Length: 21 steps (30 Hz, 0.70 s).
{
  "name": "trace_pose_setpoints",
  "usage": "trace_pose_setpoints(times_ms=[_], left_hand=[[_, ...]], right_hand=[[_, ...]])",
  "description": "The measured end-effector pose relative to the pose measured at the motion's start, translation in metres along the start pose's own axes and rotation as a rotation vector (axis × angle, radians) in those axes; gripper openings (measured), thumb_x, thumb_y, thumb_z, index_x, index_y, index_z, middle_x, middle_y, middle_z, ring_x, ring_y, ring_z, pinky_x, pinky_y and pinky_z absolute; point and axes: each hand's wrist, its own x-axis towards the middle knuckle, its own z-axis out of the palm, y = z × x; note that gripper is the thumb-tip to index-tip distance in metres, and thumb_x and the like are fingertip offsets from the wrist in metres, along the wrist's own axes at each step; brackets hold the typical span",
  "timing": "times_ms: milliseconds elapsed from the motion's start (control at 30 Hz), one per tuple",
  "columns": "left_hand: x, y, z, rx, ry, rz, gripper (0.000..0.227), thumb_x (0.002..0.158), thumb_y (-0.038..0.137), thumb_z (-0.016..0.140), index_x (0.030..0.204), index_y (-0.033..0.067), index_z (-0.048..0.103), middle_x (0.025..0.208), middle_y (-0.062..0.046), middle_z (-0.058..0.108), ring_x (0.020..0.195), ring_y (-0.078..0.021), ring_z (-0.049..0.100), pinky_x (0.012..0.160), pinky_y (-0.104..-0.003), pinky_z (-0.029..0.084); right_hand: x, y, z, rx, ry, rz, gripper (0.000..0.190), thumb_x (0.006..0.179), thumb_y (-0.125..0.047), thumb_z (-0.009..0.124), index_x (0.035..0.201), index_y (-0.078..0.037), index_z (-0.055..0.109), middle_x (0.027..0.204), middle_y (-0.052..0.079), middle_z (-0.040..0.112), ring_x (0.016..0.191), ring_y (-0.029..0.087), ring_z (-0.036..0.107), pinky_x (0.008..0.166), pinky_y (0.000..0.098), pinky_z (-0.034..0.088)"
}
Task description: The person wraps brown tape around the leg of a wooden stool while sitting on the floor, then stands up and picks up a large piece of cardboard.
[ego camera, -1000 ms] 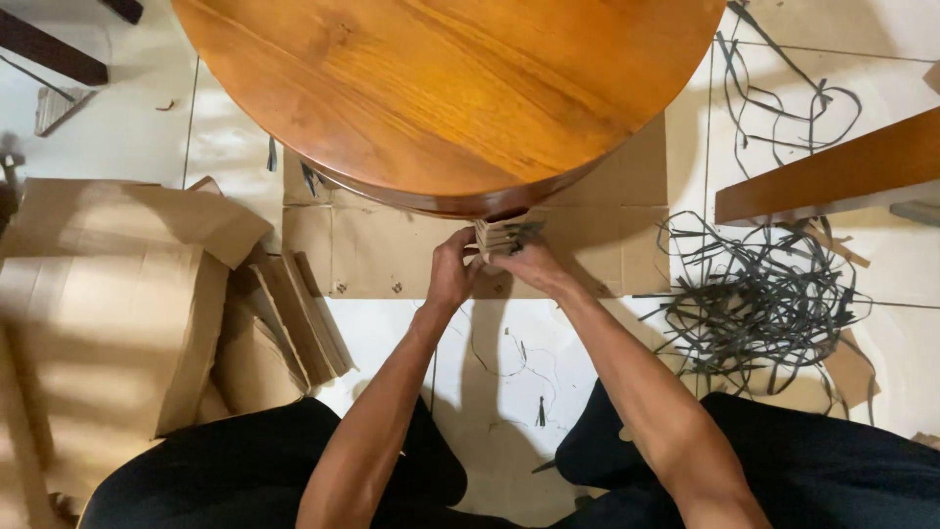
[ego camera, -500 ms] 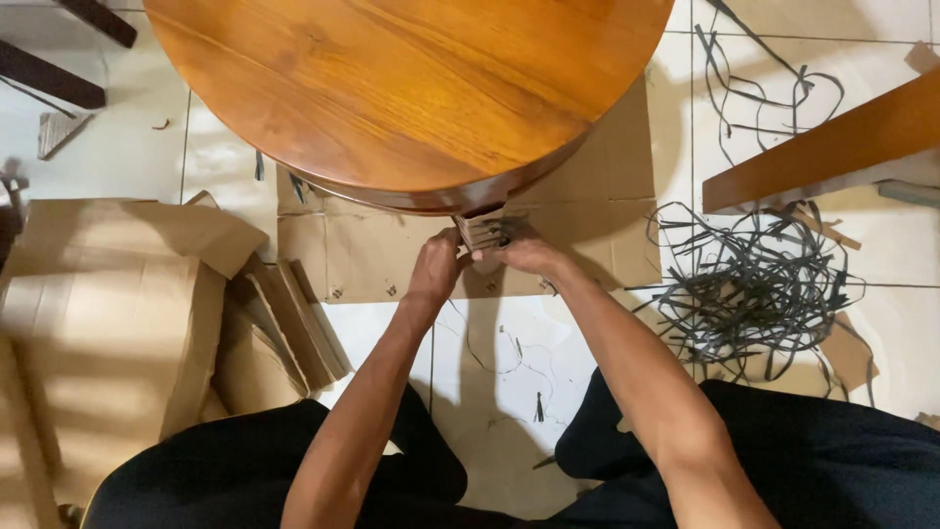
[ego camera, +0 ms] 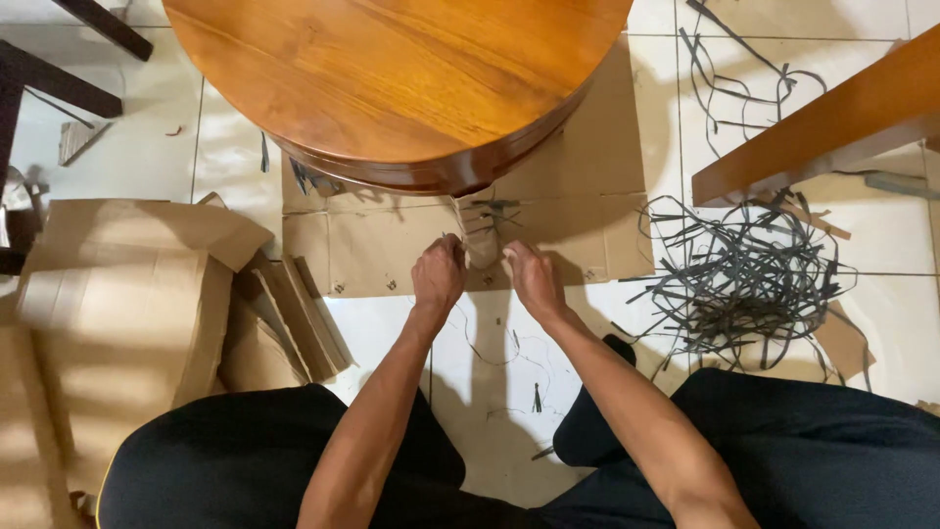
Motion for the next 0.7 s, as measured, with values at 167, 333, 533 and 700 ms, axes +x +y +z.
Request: trace_pose_setpoints(times_ms=[167,333,533,700], left_hand=[[-0.025,0.005,0.019,-0.081,-0.005,-0.042,0.019,0.102,0.031,0.048,0.105,0.0167,0.062,0.098,-0.010,0.068,0.097,-0.0381,0.073,0.087,-0.054,0.060],[-0.047,0.017,0.015,-0.121,0.017,-0.040,0.022,0.101,0.031,0.046,0.104,0.0143,0.061,0.096,-0.014,0.067,0.096,-0.0413,0.071,0.087,-0.058,0.059],[-0.066,0.026,0.013,-0.112,0.011,-0.023,0.026,0.103,0.031,0.043,0.104,0.0135,0.062,0.095,-0.014,0.067,0.097,-0.0410,0.071,0.086,-0.057,0.059],[-0.078,0.027,0.051,-0.017,-0.076,0.069,0.019,0.100,0.033,0.047,0.103,0.0202,0.061,0.094,-0.008,0.065,0.095,-0.0360,0.072,0.085,-0.054,0.060]], right_hand=[[-0.022,-0.013,-0.020,-0.131,0.213,-0.361,0.009,0.101,-0.025,0.061,0.097,-0.021,0.067,0.107,-0.003,0.069,0.091,0.021,0.072,0.073,0.0348,0.060],[-0.022,-0.024,-0.026,-0.066,0.166,-0.491,0.010,0.102,-0.021,0.060,0.097,-0.015,0.065,0.127,-0.004,0.068,0.103,0.022,0.071,0.081,0.0353,0.061],[-0.010,-0.010,-0.003,0.231,0.161,-0.345,0.005,0.102,-0.018,0.063,0.104,-0.014,0.065,0.104,0.005,0.072,0.094,0.030,0.073,0.079,0.0391,0.059],[-0.014,-0.028,-0.017,0.294,0.140,-0.301,0.005,0.099,-0.013,0.066,0.104,-0.012,0.065,0.096,0.010,0.071,0.095,0.034,0.071,0.081,0.0434,0.059]])
